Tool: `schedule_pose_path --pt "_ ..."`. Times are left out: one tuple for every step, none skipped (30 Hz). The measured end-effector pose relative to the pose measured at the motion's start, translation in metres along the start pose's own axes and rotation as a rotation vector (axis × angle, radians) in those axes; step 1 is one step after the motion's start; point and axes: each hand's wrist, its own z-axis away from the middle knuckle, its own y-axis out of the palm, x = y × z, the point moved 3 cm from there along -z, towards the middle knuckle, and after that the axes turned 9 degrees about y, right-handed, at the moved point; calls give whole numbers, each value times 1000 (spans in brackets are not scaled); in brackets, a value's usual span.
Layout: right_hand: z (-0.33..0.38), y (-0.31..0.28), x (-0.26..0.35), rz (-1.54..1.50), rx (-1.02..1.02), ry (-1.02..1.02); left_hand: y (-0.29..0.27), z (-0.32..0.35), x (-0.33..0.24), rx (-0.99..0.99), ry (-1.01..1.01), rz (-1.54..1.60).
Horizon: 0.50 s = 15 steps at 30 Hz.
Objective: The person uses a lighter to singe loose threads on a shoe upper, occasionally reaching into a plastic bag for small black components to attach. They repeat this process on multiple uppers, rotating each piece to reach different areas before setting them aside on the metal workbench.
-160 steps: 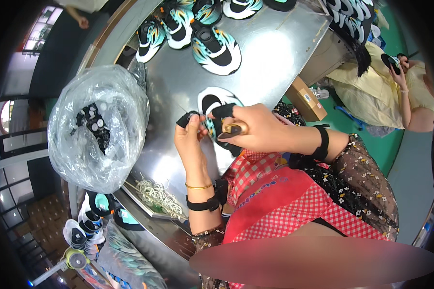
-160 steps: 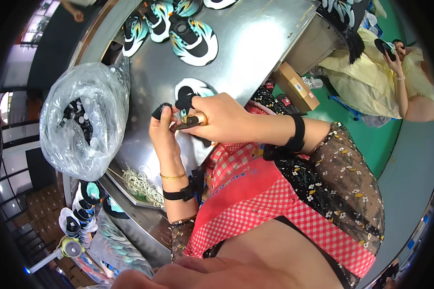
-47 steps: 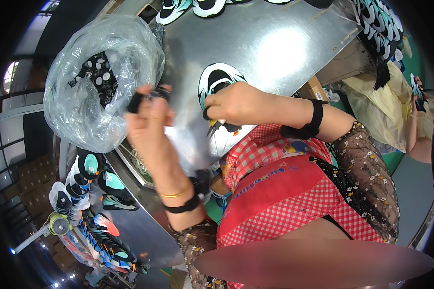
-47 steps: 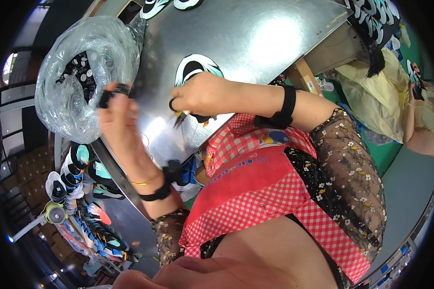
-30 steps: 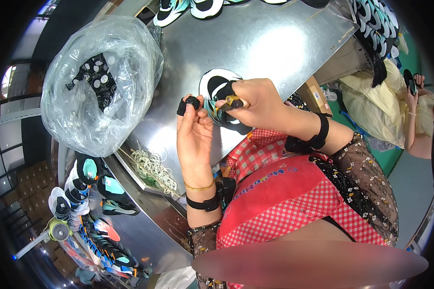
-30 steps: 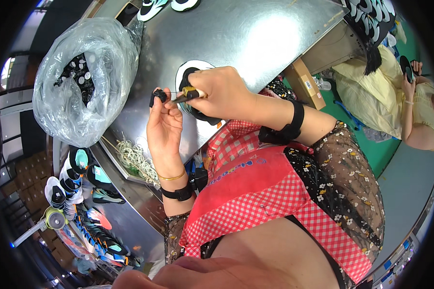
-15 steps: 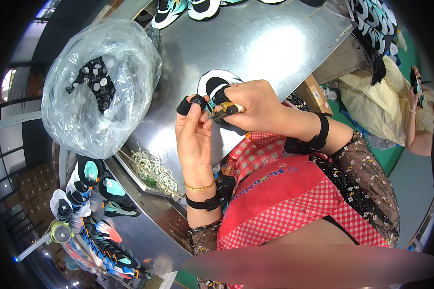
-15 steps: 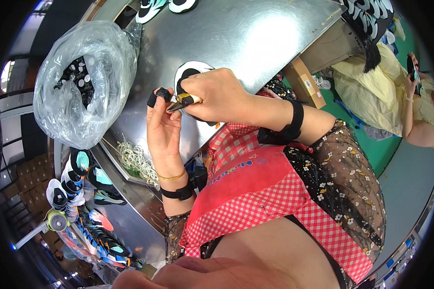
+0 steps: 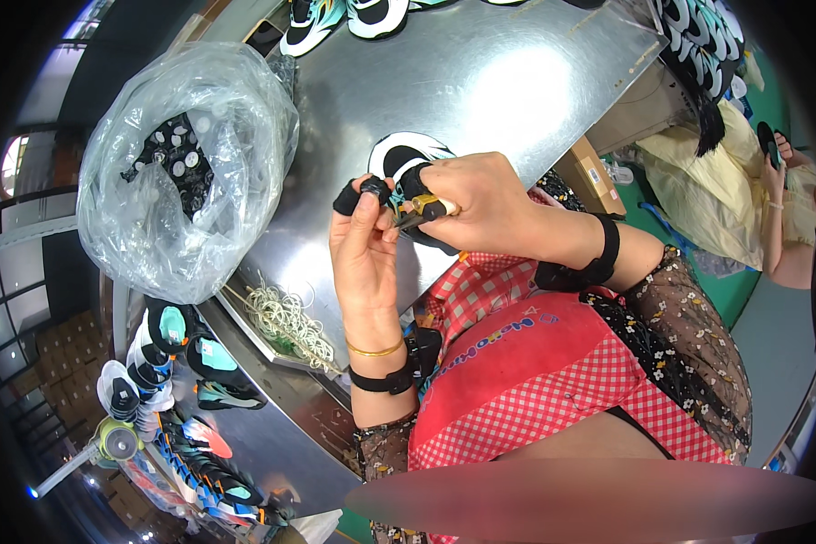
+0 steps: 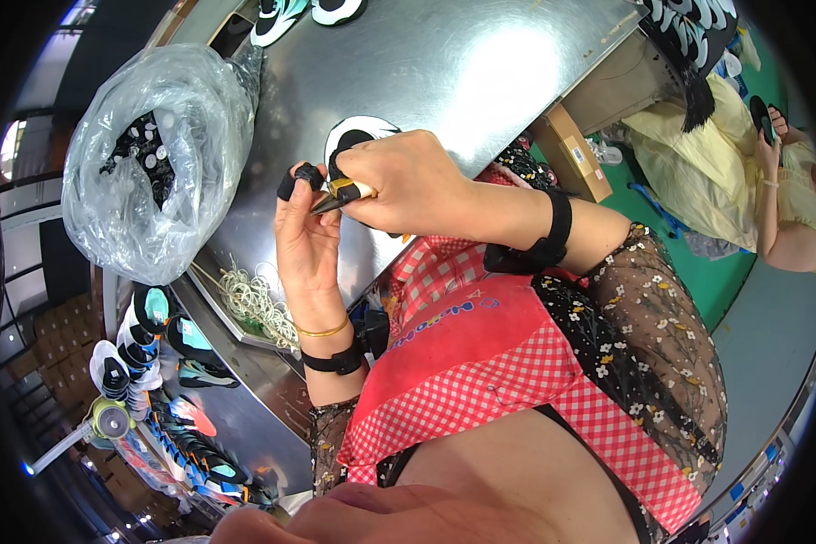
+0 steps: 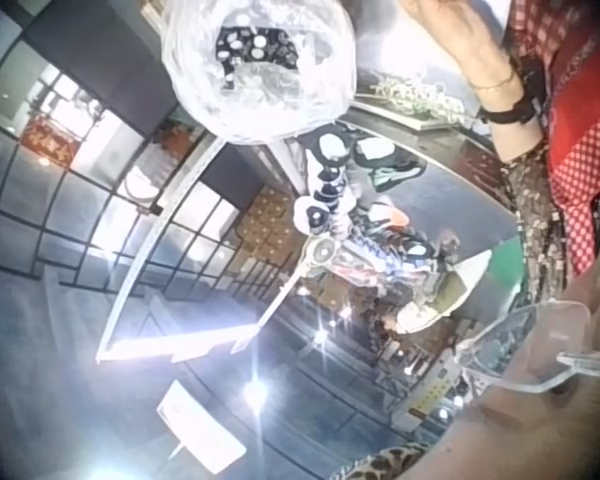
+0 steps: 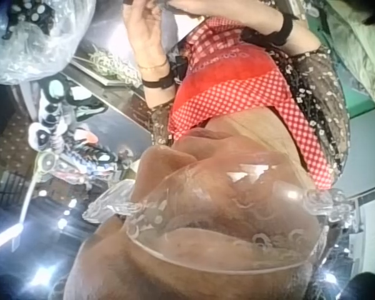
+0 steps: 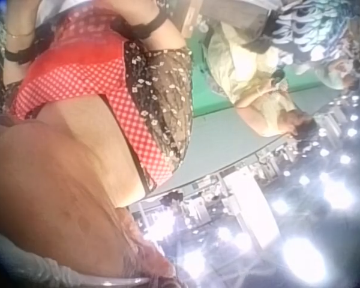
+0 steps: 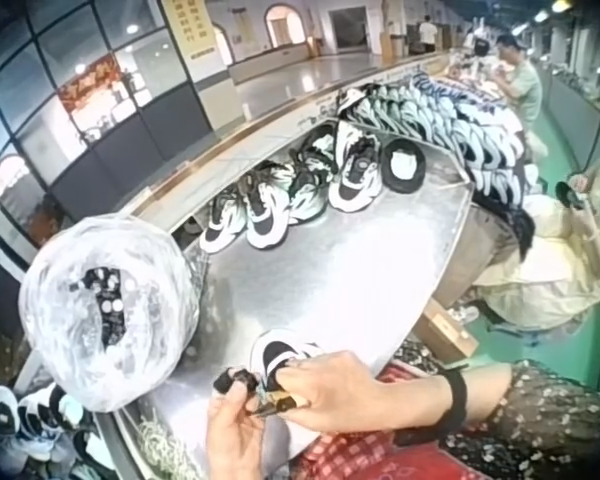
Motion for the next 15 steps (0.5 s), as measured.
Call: schedule_pose_path --pt "0 0 1 -11 9 3 2 1 1 1 -1 0" --pt "-1 1 0 -11 8 4 4 2 3 -2 -23 21" --pt "-2 3 -2 -41 9 47 6 2 5 -5 -45 42" --pt "-2 3 -4 -71 10 90 7 3 5 -4 -46 42" --pt "-2 3 -6 -71 9 91 9 5 5 -4 -42 64" --pt "-2 3 -9 -71 14 99 10 6 4 -3 -38 86" --pt "-2 3 -12 -72 15 106 8 4 1 -56 -10 49" --pt "0 4 -17 -72 12 106 7 4 -2 -54 -11 47" --pt "5 6 -24 -52 64 133 6 5 -8 -11 86 -112" --pt "8 7 -26 -33 121 160 6 8 -11 29 181 -270" --pt "9 5 -24 -39 199 193 10 11 -6 71 178 -494" --pt "9 4 -23 -39 202 197 15 15 -4 69 174 -493" --pt "7 1 -22 -47 109 162 23 19 -11 9 359 -854" --pt "5 -1 -20 -54 15 128 30 22 -16 -53 545 -1214" --pt "0 -1 -18 -148 -23 108 21 17 -9 45 582 -1404"
